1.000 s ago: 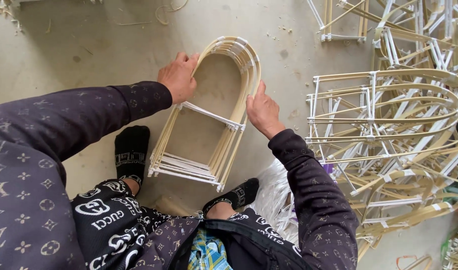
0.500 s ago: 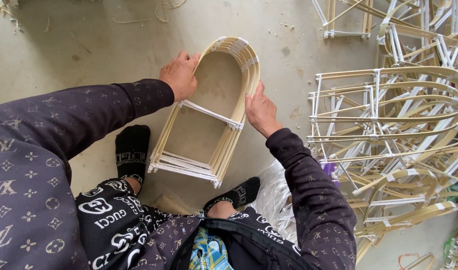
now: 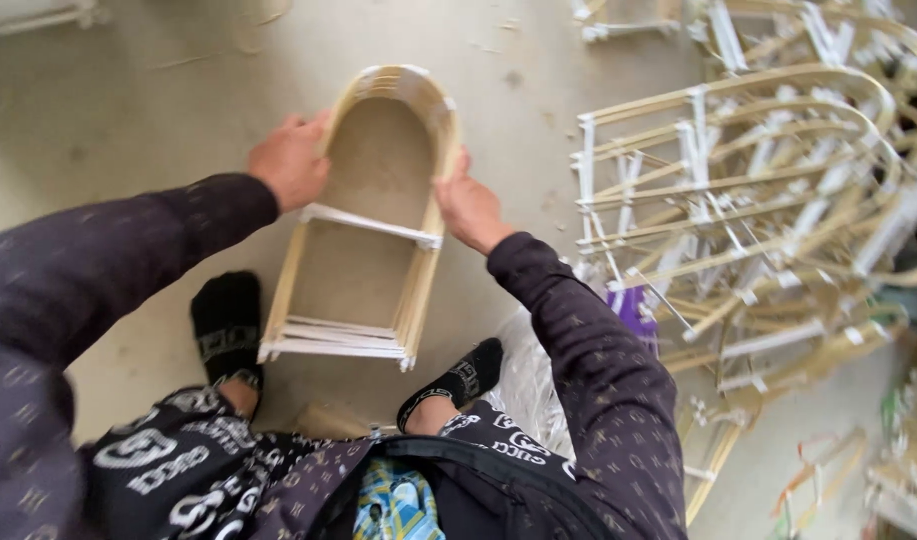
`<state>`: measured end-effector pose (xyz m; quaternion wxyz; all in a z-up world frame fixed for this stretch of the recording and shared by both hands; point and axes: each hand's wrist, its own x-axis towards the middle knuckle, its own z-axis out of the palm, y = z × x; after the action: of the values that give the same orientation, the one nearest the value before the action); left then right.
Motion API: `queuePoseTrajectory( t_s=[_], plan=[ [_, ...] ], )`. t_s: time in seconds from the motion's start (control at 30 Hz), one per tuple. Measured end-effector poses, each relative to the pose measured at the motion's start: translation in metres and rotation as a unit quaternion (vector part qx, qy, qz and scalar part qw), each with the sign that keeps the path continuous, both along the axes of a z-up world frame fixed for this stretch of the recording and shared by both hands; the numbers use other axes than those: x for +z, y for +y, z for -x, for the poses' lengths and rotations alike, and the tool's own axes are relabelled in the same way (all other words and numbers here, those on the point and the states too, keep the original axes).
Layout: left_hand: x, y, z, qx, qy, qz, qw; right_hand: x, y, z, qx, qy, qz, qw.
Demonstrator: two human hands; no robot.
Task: Assembling curved bamboo frames using white binding strips.
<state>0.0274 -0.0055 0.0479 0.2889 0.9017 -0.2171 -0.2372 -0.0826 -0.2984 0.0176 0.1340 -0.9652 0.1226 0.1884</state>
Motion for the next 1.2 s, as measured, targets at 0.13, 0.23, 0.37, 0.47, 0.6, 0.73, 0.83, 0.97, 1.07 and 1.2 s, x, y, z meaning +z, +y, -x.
queuePoseTrajectory(
  t_s=[0.13,0.23,0.37,0.47,0.6,0.73,0.83,0.97,1.07,1.2],
  plan=[
    [-0.024,0.002,-0.007,-0.003,-0.041,0.029,0.999,0.042,-0.019,0.002,-0.008,-0.055,-0.122,0.991],
    [-0.011,0.006,-0.008,0.023,-0.022,0.053,0.998,0.093,-0.065,0.006,-0.086,-0.125,-0.104,0.983],
    [-0.016,0.018,-0.02,0.063,-0.017,0.087,0.994,0.101,-0.224,0.044,-0.193,-0.362,0.05,0.911],
    [-0.018,0.021,-0.028,0.094,-0.047,0.103,0.989,0.155,-0.27,0.082,-0.243,-0.409,0.214,0.853],
    [-0.01,0.015,-0.033,0.123,-0.062,0.113,0.984,0.177,-0.3,0.1,-0.276,-0.363,0.281,0.845],
    [-0.002,0.007,-0.034,0.12,-0.077,0.141,0.98,0.182,-0.286,0.08,-0.347,-0.226,0.292,0.862],
    [-0.004,0.002,-0.031,0.118,-0.095,0.157,0.976,0.147,-0.327,0.082,-0.331,-0.256,0.304,0.856],
    [-0.005,0.0,-0.03,0.127,-0.111,0.181,0.969,0.16,-0.307,0.071,-0.302,-0.424,0.195,0.831],
    [0.008,-0.003,-0.032,0.133,-0.112,0.197,0.965,0.193,-0.276,0.058,-0.342,-0.439,0.003,0.831],
    [0.032,-0.015,-0.037,0.144,-0.095,0.221,0.96,0.2,-0.269,0.046,-0.246,-0.493,-0.066,0.832]
  ],
)
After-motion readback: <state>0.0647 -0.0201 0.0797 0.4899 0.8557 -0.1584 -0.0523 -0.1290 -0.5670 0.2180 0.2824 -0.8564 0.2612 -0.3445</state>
